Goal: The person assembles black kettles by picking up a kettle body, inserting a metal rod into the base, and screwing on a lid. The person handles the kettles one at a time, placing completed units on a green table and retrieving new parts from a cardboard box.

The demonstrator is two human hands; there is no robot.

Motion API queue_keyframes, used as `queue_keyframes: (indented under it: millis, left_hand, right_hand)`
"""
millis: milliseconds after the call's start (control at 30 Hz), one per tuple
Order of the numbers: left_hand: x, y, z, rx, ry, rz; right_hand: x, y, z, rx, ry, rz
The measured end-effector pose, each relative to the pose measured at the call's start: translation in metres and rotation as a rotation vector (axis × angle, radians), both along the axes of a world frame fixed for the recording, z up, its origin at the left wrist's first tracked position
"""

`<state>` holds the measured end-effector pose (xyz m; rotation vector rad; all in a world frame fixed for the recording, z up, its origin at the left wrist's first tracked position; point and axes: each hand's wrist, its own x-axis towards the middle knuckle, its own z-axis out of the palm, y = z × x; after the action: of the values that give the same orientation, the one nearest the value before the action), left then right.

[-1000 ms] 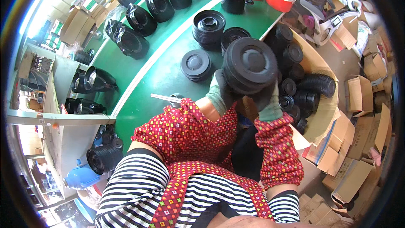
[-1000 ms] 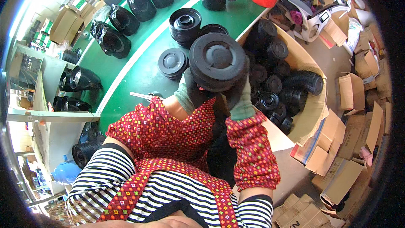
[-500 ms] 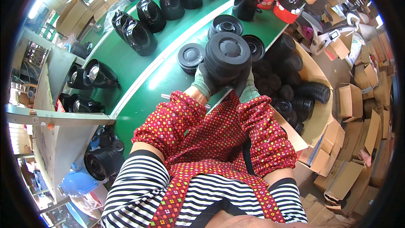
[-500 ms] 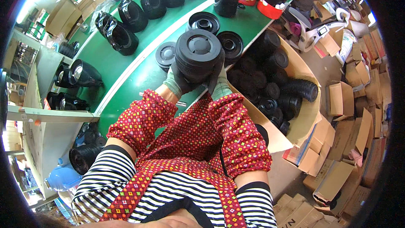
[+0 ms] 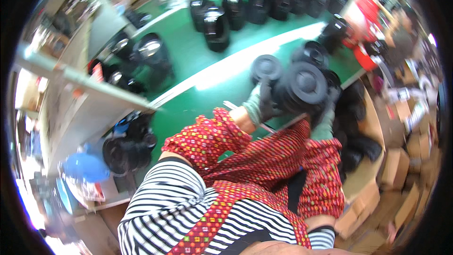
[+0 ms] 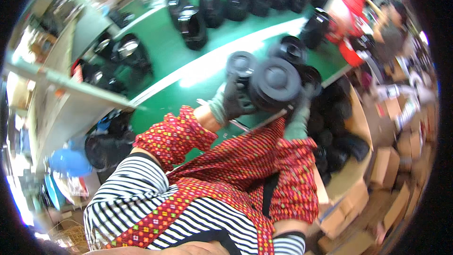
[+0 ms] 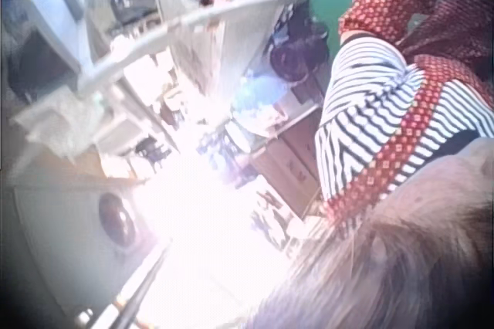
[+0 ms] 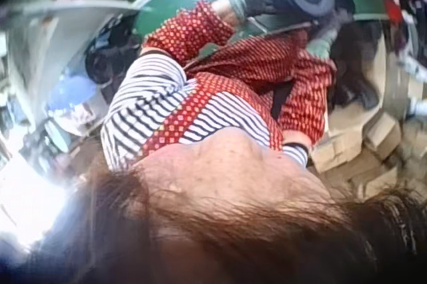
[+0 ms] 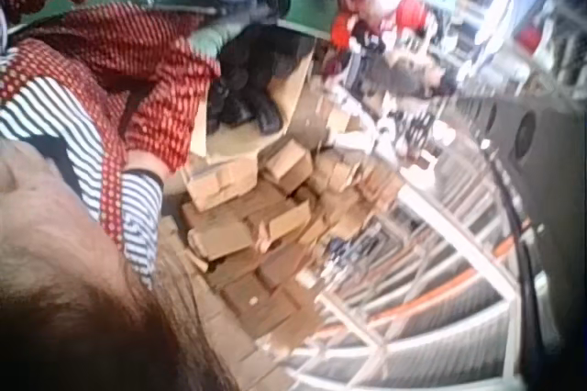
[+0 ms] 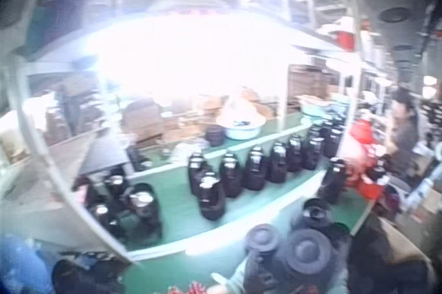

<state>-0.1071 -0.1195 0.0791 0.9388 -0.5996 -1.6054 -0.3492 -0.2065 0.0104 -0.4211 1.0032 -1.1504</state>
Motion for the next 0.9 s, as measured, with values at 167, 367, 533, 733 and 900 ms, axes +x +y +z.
queue_keyframes:
  millis: [167, 367, 533, 733, 900]
  left_hand:
    - [0.022, 0.021, 0.064, 0.444, 0.346, 0.176]
    - [-0.039, -0.026, 0.061, 0.193, 0.588, -0.067]
    - [-0.041, -0.073, 0.046, 0.086, 0.364, -0.292]
    - [-0.024, -0.141, -0.035, -0.031, 0.427, -0.522]
    - [0.030, -0.073, 0.005, -0.795, -0.727, -0.395]
  right_hand:
    - [0.021, 0.019, 0.036, -0.116, 0.123, -0.186]
    - [0.026, -0.017, 0.020, -0.336, -0.055, -0.095]
    - [0.036, -0.008, 0.069, -0.312, 0.122, -0.092]
    - [0.053, -0.004, 0.073, -0.801, 0.655, -0.053]
    - [0.055, 0.004, 0.073, -0.888, 1.272, -0.033]
